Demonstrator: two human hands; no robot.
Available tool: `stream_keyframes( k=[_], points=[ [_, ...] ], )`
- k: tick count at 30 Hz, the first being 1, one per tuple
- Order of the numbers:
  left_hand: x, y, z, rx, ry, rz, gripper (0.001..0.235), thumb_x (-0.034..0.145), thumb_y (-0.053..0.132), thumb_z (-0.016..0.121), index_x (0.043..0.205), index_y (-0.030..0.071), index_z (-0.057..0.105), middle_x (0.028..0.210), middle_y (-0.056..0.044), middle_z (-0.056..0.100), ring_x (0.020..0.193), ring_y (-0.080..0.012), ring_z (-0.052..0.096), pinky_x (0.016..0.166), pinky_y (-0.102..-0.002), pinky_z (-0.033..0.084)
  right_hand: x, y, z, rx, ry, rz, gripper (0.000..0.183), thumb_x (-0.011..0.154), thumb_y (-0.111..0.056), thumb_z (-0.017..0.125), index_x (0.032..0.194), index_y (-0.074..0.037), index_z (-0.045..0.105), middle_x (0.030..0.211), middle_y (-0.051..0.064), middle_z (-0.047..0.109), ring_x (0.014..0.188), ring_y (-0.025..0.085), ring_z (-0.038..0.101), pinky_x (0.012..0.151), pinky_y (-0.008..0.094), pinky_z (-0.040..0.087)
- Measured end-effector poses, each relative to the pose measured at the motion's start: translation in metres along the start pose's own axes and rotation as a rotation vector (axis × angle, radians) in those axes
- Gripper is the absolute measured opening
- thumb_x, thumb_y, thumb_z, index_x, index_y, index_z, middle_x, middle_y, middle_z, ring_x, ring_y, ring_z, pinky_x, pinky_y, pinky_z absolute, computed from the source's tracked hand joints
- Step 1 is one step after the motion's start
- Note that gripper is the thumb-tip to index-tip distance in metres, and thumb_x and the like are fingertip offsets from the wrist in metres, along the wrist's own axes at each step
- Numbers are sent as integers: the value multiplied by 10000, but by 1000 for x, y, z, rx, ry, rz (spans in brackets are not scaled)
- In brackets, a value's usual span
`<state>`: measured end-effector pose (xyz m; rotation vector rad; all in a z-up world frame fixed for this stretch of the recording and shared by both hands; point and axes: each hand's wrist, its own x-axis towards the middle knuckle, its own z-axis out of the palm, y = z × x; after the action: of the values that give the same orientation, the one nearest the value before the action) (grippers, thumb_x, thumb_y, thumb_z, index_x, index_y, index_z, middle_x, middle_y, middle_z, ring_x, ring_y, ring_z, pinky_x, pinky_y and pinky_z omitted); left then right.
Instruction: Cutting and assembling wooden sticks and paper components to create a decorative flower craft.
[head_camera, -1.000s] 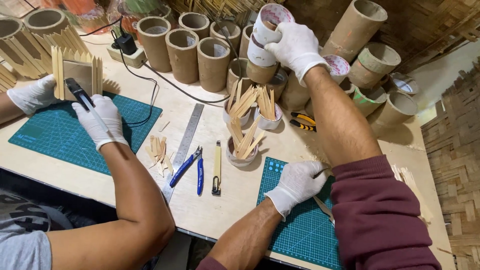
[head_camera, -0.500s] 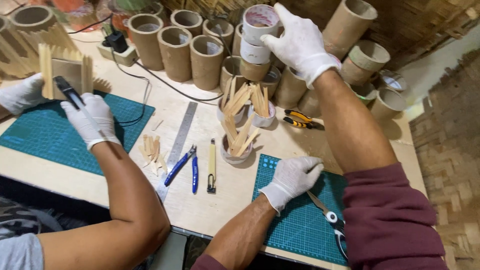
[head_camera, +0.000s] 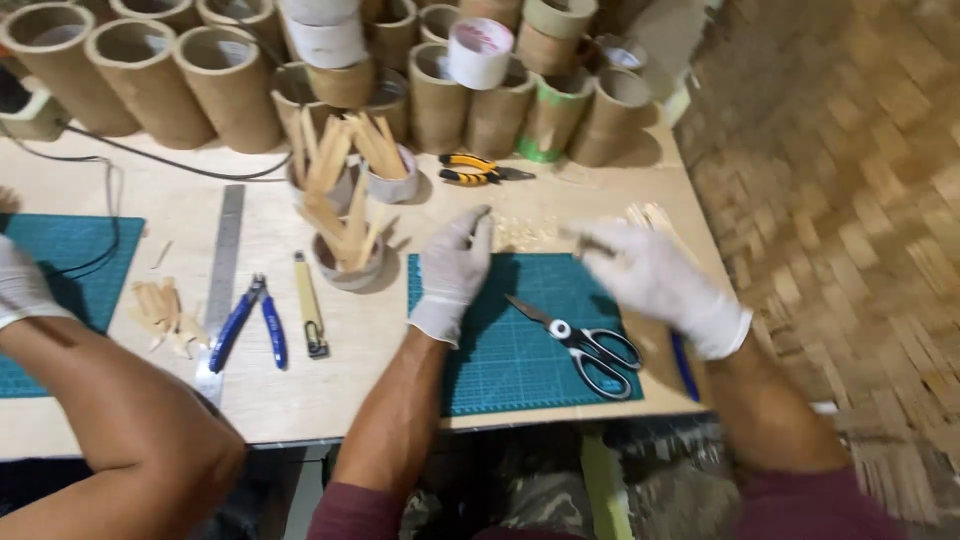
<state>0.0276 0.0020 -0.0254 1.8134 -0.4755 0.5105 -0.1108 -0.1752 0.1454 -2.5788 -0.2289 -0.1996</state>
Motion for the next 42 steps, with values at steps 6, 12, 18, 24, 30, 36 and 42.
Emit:
stream_keyframes(
  k=[6,12,18,24,30,36,42],
  points=[
    [-8,-8,1,34,-128,-54,222,924,169,687,1121,192,787,969,-97,786,974,-296,742,839,-399,597,-121,46,69,-330,-97,305,465,889,-441,676,1332,-298,671,1255,40,699,1200,291,657,1025,439,520],
    [-38,5,0,379,-236,137,160,827,256,784,986,267,794,811,11,773,845,-218,759,794,-363,595,-149,63,103,-422,69,335,509,885,-543,649,1366,-379,616,1340,-46,622,1220,232,632,992,401,545],
    [-72,49,-18,468,-398,325,162,875,306,721,1024,261,763,837,55,746,876,-178,730,831,-341,553,-153,78,114,-318,266,209,475,831,-521,728,1271,-346,699,1215,-23,670,1202,216,639,1069,380,488],
    [-102,65,-50,416,-260,443,159,885,232,725,1042,237,750,824,48,702,893,-176,703,836,-347,531,-150,95,130,-250,410,170,388,796,-478,803,1174,-403,754,1037,-101,717,1152,105,638,1070,289,464],
    [-117,48,-53,414,-134,512,207,821,194,771,1021,237,736,820,40,661,879,-181,689,826,-359,527,-146,93,135,-196,469,231,387,790,-540,805,1159,-441,742,1067,-167,754,1065,99,672,991,310,430],
    [-114,58,-51,407,-142,503,168,838,159,759,998,207,738,779,24,639,850,-196,684,782,-360,529,-151,86,128,-98,498,209,390,742,-476,852,1115,-420,753,1016,-189,761,1020,86,677,954,315,439],
    [-110,74,-63,267,-177,266,159,879,103,747,1018,170,786,802,-23,693,854,-237,703,806,-383,544,-153,82,126,-209,576,111,336,754,-450,855,1069,-382,761,940,-131,749,959,111,684,919,305,471]
  ],
)
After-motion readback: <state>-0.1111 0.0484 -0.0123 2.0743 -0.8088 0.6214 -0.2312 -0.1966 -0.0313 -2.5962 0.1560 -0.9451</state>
